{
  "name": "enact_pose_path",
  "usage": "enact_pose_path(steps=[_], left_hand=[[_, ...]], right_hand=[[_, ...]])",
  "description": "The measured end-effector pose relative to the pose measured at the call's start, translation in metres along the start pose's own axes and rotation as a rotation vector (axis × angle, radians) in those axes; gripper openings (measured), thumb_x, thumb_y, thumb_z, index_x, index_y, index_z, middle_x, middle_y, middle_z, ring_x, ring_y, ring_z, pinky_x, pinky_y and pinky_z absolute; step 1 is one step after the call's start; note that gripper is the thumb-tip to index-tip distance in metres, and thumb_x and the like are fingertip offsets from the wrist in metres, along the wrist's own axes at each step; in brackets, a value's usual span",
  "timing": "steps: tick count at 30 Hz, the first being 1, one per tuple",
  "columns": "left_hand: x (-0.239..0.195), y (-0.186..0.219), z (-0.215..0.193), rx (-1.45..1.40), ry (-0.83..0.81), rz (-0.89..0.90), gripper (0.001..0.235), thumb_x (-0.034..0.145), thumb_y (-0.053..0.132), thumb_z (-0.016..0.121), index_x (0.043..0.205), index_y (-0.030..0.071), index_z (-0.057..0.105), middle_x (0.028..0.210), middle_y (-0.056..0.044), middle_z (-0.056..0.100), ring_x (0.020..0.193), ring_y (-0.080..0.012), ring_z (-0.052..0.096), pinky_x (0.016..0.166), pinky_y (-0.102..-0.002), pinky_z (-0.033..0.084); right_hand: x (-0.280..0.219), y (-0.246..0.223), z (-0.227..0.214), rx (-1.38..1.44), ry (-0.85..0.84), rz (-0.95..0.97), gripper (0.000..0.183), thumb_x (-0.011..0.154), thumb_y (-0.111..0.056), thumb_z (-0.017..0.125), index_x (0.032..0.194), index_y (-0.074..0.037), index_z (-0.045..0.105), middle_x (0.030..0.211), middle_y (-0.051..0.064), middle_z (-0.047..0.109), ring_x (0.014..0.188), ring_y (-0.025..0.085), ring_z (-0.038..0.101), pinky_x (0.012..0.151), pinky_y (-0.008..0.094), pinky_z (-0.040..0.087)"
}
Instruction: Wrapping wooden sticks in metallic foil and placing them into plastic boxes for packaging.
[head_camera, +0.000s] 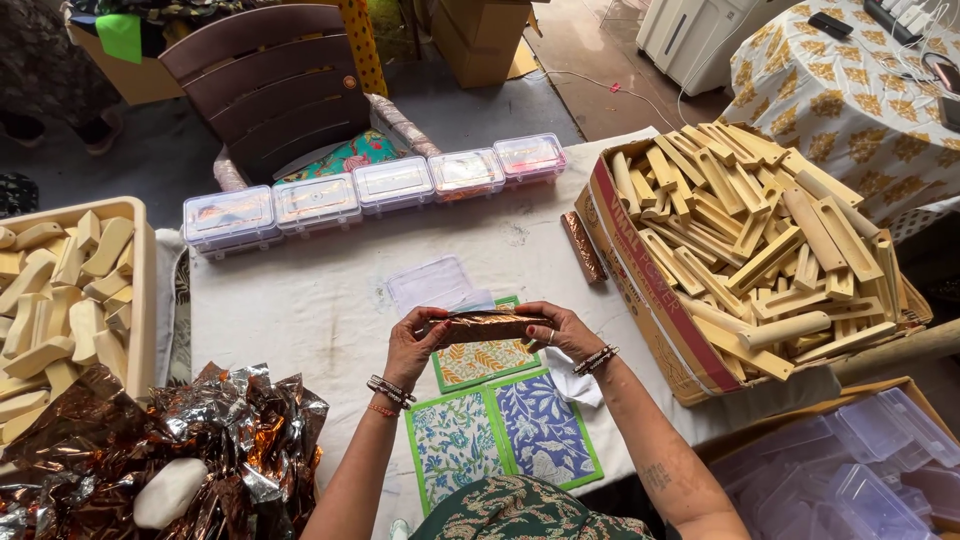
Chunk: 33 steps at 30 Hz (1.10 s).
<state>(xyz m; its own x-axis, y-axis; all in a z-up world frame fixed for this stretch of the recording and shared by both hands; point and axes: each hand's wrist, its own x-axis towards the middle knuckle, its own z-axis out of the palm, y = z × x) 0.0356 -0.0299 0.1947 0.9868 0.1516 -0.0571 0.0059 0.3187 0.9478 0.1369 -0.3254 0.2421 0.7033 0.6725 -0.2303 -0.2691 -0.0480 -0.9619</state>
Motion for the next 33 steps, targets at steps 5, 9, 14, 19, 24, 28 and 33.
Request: enact_pose_path(steps=[5, 9, 14, 19, 24, 28, 33], left_hand=[[0.003, -0.005, 0.004, 0.06, 0.067, -0.043, 0.022, 0.094, 0.017, 0.074, 0.113, 0.005, 0.071, 0.1, -0.011, 0.076, 0.084, -0.0173, 0.072, 0.071, -0.029, 0.064], [0.003, 0.01, 0.014, 0.364, 0.095, -0.008, 0.038, 0.086, 0.028, 0.078, 0.12, 0.013, 0.068, 0.112, -0.004, 0.075, 0.1, -0.017, 0.074, 0.079, -0.034, 0.064], [0.02, -0.024, 0.006, 1.116, 0.147, 0.173, 0.059, 0.08, 0.032, 0.085, 0.13, 0.011, 0.061, 0.122, -0.013, 0.066, 0.12, -0.034, 0.056, 0.1, -0.045, 0.047], [0.027, -0.077, -0.003, 1.225, 0.127, 0.11, 0.022, 0.093, 0.012, 0.067, 0.113, 0.019, 0.075, 0.109, -0.004, 0.073, 0.111, -0.0251, 0.063, 0.109, -0.039, 0.044], [0.001, -0.097, 0.0, 1.225, 0.035, 0.204, 0.016, 0.087, 0.009, 0.071, 0.098, 0.018, 0.077, 0.1, -0.003, 0.073, 0.108, -0.0245, 0.063, 0.11, -0.044, 0.039], [-0.026, -0.092, 0.004, 1.235, 0.063, 0.282, 0.014, 0.078, 0.009, 0.077, 0.091, 0.015, 0.076, 0.1, -0.005, 0.072, 0.113, -0.0252, 0.062, 0.114, -0.045, 0.035], [-0.046, -0.096, -0.009, 1.122, 0.278, 0.277, 0.043, 0.074, 0.012, 0.08, 0.114, 0.01, 0.064, 0.126, -0.015, 0.062, 0.127, -0.034, 0.054, 0.107, -0.042, 0.045]], right_hand=[[-0.001, 0.01, -0.004, -0.065, 0.029, -0.027, 0.048, 0.087, -0.016, 0.075, 0.133, -0.011, 0.063, 0.116, 0.011, 0.074, 0.092, 0.016, 0.074, 0.083, 0.033, 0.064], [-0.004, 0.021, -0.021, -0.064, 0.202, -0.032, 0.042, 0.091, -0.018, 0.072, 0.131, -0.007, 0.066, 0.11, 0.011, 0.076, 0.085, 0.016, 0.073, 0.074, 0.032, 0.063], [-0.009, 0.043, -0.053, -0.003, 0.372, -0.012, 0.038, 0.093, -0.015, 0.072, 0.129, -0.006, 0.066, 0.103, 0.01, 0.074, 0.079, 0.015, 0.072, 0.07, 0.029, 0.064], [-0.013, 0.046, -0.06, 0.082, 0.477, 0.023, 0.038, 0.091, -0.016, 0.071, 0.127, -0.007, 0.067, 0.099, 0.009, 0.074, 0.073, 0.013, 0.072, 0.066, 0.028, 0.064], [-0.009, 0.058, -0.045, 0.063, 0.539, 0.104, 0.034, 0.091, -0.017, 0.075, 0.122, -0.007, 0.07, 0.094, 0.009, 0.074, 0.063, 0.012, 0.067, 0.06, 0.027, 0.06], [0.004, 0.073, -0.015, -0.01, 0.542, 0.272, 0.028, 0.092, -0.019, 0.073, 0.116, -0.006, 0.072, 0.09, 0.007, 0.073, 0.057, 0.01, 0.065, 0.055, 0.025, 0.057], [0.035, 0.115, -0.004, -0.012, 0.445, 0.383, 0.031, 0.093, -0.025, 0.072, 0.114, -0.002, 0.067, 0.088, 0.007, 0.072, 0.056, 0.011, 0.065, 0.055, 0.028, 0.062]])
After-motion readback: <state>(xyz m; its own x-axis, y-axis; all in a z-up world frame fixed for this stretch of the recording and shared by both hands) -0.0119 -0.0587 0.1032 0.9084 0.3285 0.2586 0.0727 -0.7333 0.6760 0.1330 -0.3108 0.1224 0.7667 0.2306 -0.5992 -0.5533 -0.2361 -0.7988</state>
